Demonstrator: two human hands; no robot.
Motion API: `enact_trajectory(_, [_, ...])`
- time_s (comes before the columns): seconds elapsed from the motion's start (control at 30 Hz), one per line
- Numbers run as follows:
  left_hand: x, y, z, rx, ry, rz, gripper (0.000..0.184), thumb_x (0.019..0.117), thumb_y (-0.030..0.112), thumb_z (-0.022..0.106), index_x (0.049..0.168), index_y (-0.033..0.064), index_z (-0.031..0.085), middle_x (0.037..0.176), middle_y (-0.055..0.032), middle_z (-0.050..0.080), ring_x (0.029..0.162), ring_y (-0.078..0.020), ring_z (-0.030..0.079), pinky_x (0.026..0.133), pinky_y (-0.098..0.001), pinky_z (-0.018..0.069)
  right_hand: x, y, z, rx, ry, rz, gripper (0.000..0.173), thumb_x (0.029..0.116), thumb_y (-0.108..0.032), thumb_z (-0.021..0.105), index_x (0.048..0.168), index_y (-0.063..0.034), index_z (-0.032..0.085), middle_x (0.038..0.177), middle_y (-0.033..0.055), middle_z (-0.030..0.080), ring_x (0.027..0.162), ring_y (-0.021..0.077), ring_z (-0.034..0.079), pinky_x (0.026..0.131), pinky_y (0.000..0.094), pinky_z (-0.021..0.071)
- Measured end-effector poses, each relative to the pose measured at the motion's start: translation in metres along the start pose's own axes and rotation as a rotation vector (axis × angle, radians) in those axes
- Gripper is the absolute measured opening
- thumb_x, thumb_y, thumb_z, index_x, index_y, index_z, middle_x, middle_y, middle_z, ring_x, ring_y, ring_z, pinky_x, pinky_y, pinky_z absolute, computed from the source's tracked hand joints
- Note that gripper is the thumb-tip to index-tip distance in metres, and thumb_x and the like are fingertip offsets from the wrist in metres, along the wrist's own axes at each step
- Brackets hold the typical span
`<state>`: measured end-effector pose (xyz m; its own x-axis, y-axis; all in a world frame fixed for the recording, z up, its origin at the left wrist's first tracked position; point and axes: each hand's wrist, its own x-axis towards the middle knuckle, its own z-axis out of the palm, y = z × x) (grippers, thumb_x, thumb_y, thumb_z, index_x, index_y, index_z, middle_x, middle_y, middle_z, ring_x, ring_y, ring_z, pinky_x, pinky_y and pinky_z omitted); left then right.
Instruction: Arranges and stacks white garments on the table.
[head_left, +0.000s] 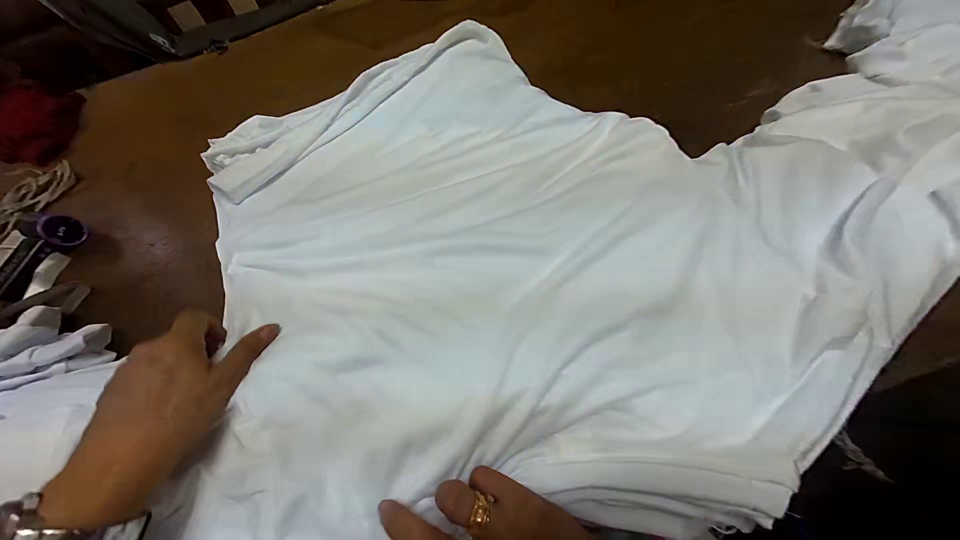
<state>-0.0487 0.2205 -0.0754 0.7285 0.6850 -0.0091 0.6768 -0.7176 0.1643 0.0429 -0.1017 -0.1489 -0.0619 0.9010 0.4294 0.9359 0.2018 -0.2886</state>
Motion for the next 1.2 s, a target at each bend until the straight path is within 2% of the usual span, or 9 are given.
enact_trajectory(0.1, [-0.017,-0.012,0.021,0.017,0.251,0.185,0.055,0.1081,0.048,0.041,0.078,0.0041,0.058,0.060,-0.0111,0.050,0.054,-0.0331,0.053,0.050,-0.0537,0.0396,-0.003,0.003,0.005,-0.010,0.083,-0.052,0.036,0.1059,-0.010,0.043,0.130,-0.0204,0.067,0.128,0.0088,0.065,0.096,0.0227,0.060,0.073,0.0352,0.0451])
enact_trajectory(0.27, [0.011,-0.029,0.024,-0.014,0.336,0.144,0.054,0.1112,0.035,0.039,0.092,-0.0095,0.061,0.079,-0.0317,0.061,0.079,-0.0550,0.062,0.070,-0.0743,0.0441,-0.002,0.001,0.015,-0.055,0.137,-0.062,0.033,0.1055,-0.011,0.046,0.129,-0.0161,0.068,0.107,0.0052,0.067,0.088,0.0212,0.059,0.068,0.0338,0.0438])
enact_trajectory(0.4, [0.026,-0.033,0.031,-0.083,0.234,0.074,0.042,0.1083,0.029,0.052,0.086,-0.0053,0.062,0.076,-0.0257,0.061,0.074,-0.0459,0.062,0.068,-0.0676,0.0459,0.001,-0.001,0.019,-0.076,0.155,-0.059,0.033,0.1061,-0.013,0.045,0.129,-0.0153,0.068,0.111,0.0047,0.068,0.093,0.0216,0.060,0.070,0.0340,0.0438])
enact_trajectory(0.53, [-0.020,-0.047,0.018,-0.199,0.332,0.213,0.045,0.1060,0.041,0.049,0.120,-0.0004,0.062,0.111,-0.0213,0.064,0.098,-0.0368,0.064,0.082,-0.0592,0.0520,0.000,0.001,0.020,-0.053,0.175,-0.074,0.031,0.1059,-0.016,0.047,0.129,-0.0158,0.068,0.114,0.0060,0.067,0.098,0.0235,0.061,0.073,0.0351,0.0466])
enact_trajectory(0.63, [-0.046,-0.100,0.030,0.007,0.310,0.208,0.070,0.1022,0.059,0.038,0.132,-0.0001,0.060,0.128,-0.0310,0.059,0.119,-0.0572,0.054,0.089,-0.0789,0.0387,-0.002,0.000,0.019,-0.049,0.165,-0.075,0.031,0.1058,-0.017,0.048,0.129,-0.0164,0.068,0.126,0.0061,0.068,0.102,0.0239,0.062,0.074,0.0356,0.0482])
enact_trajectory(0.8, [-0.052,-0.156,0.014,0.160,0.217,0.036,0.046,0.1087,0.034,0.039,0.138,0.0079,0.063,0.144,-0.0365,0.046,0.138,-0.0632,0.033,0.098,-0.0851,0.0236,-0.002,-0.008,0.020,0.002,0.133,-0.154,0.031,0.1036,-0.012,0.051,0.128,-0.0146,0.070,0.138,0.0065,0.066,0.113,0.0269,0.064,0.081,0.0400,0.0498])
enact_trajectory(0.97, [-0.066,-0.048,-0.008,0.035,0.349,0.265,0.046,0.0957,0.012,0.060,0.134,-0.0132,0.055,0.144,-0.0413,0.043,0.133,-0.0624,0.041,0.103,-0.0792,0.0313,-0.010,-0.013,-0.033,0.473,0.017,-0.219,0.030,0.0900,-0.005,0.062,0.116,-0.0106,0.076,0.127,0.0090,0.071,0.117,0.0314,0.062,0.103,0.0505,0.0428])
enact_trajectory(1.07, [-0.118,0.066,0.020,-0.328,0.224,0.696,0.046,0.1014,0.034,0.060,0.133,0.0006,0.062,0.140,-0.0235,0.058,0.133,-0.0327,0.055,0.108,-0.0496,0.0475,-0.014,0.027,-0.111,0.622,-0.030,-0.141,0.026,0.0961,-0.001,0.056,0.114,-0.0045,0.075,0.109,0.0085,0.074,0.107,0.0194,0.068,0.098,0.0369,0.0536])
enact_trajectory(1.2, [-0.163,0.177,0.082,-0.298,0.114,0.913,0.047,0.0975,0.034,0.063,0.142,0.0186,0.061,0.148,-0.0111,0.057,0.129,-0.0321,0.058,0.098,-0.0518,0.0480,0.014,0.127,-0.182,0.450,-0.050,0.272,0.024,0.1027,-0.009,0.053,0.114,-0.0020,0.073,0.106,0.0055,0.075,0.092,0.0096,0.072,0.081,0.0276,0.0611])
